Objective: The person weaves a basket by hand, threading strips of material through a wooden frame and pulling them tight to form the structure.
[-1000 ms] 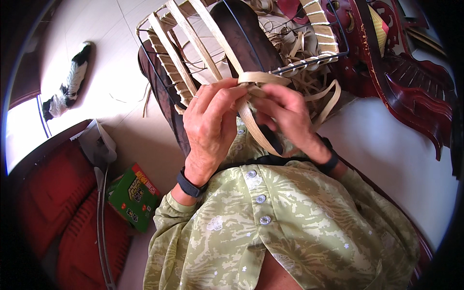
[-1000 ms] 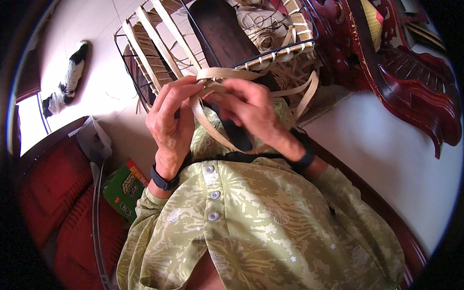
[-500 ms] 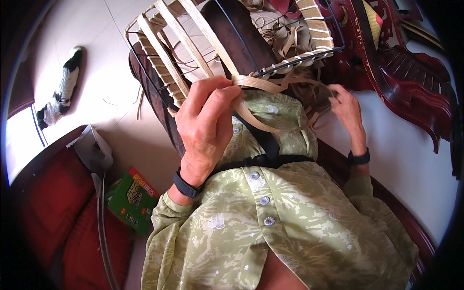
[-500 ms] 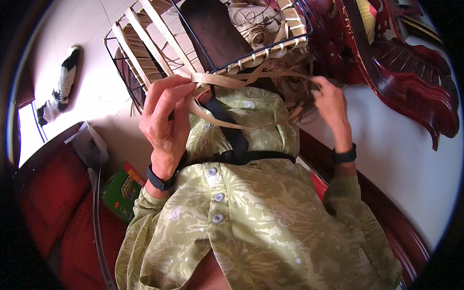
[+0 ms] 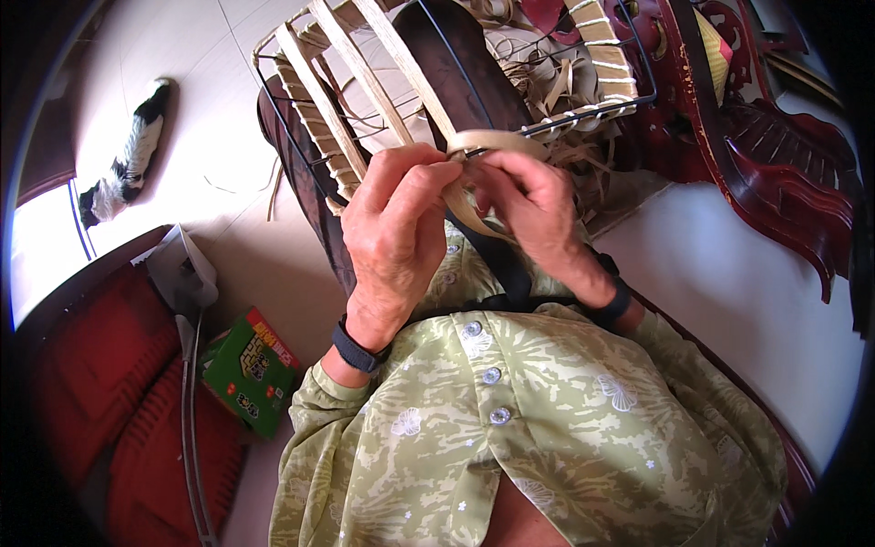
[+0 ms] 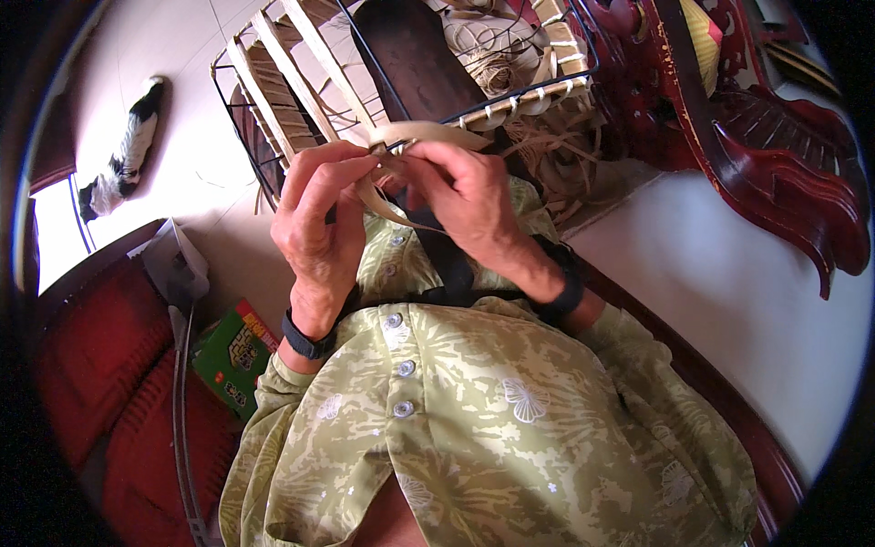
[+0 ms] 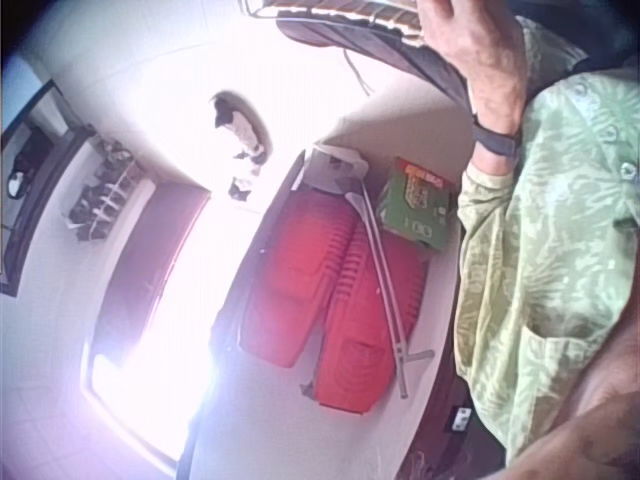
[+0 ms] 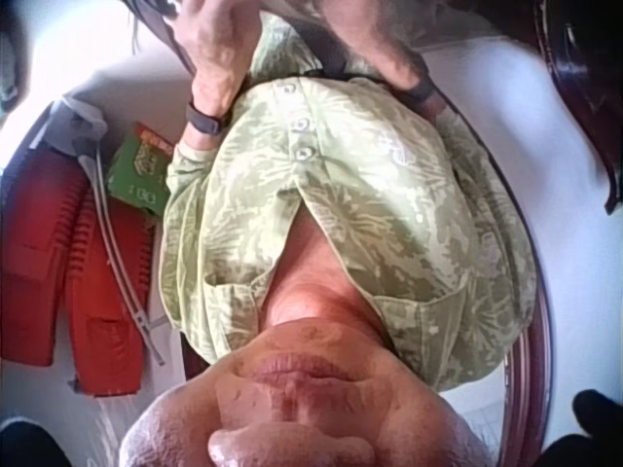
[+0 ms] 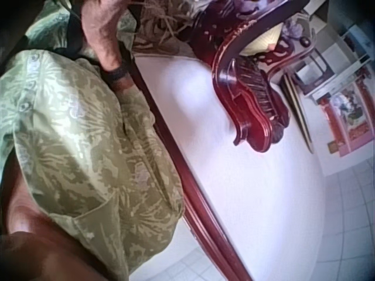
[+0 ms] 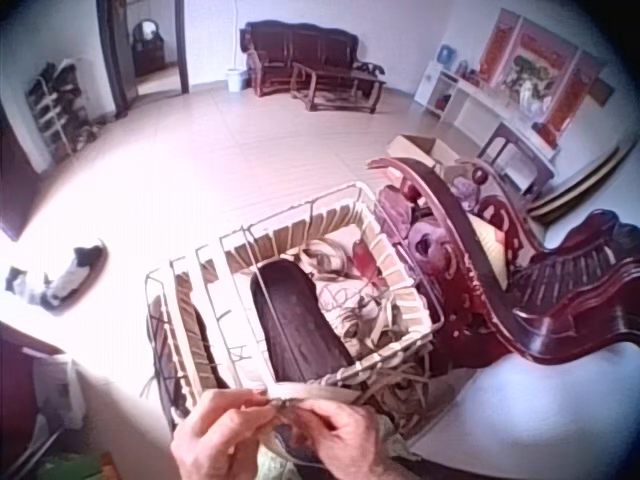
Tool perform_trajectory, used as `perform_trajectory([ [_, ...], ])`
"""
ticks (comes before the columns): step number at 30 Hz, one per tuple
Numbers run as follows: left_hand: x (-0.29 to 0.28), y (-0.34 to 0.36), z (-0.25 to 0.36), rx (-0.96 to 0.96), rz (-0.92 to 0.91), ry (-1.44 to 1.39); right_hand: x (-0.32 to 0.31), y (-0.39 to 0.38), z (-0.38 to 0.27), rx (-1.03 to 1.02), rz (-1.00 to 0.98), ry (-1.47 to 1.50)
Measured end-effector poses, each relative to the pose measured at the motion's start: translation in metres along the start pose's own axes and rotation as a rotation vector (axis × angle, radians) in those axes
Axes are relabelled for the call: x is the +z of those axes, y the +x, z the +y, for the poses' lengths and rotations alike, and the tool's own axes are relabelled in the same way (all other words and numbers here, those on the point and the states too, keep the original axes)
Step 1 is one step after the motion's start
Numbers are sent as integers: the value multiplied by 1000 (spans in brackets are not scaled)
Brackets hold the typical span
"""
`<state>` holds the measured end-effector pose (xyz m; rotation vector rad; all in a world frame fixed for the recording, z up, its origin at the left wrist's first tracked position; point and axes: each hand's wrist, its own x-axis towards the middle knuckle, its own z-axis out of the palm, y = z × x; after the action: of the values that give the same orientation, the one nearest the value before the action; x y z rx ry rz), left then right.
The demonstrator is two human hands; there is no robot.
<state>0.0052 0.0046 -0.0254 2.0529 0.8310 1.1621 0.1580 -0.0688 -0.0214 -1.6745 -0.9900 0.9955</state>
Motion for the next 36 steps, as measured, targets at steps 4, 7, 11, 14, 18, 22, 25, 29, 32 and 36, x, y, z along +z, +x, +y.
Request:
perform_trajectory([
  [4,-1,1,4,-45,19,-42,-66,-19,17,-60,109,-505],
  [7,1,0,1,-39,18,-58,-161,-46,89,127,317,-851],
  [11,5,3,-2,-22,4,-61,-267,-72,168,848,191,-1309],
  [14,0,3,0,-38,-13,-39,-194,-34,78,682,62,-1097],
  [18,2,3,0,-36,9,-38,-81,-22,-15,251,-120,-439],
  [22,3,1,1,-30,14,-24,-15,-10,-17,42,-99,-409],
  [25,1,1,0,-30,24,-34,-1,4,-7,-100,-113,-175],
  [29,0,1,1,-38,15,-25,0,5,-7,76,-130,96],
  [32,1,0,2,-55,21,-42,-34,-4,-8,201,-180,115],
  [36,4,2,1,-36,56,-15,-112,-31,23,297,122,-465],
])
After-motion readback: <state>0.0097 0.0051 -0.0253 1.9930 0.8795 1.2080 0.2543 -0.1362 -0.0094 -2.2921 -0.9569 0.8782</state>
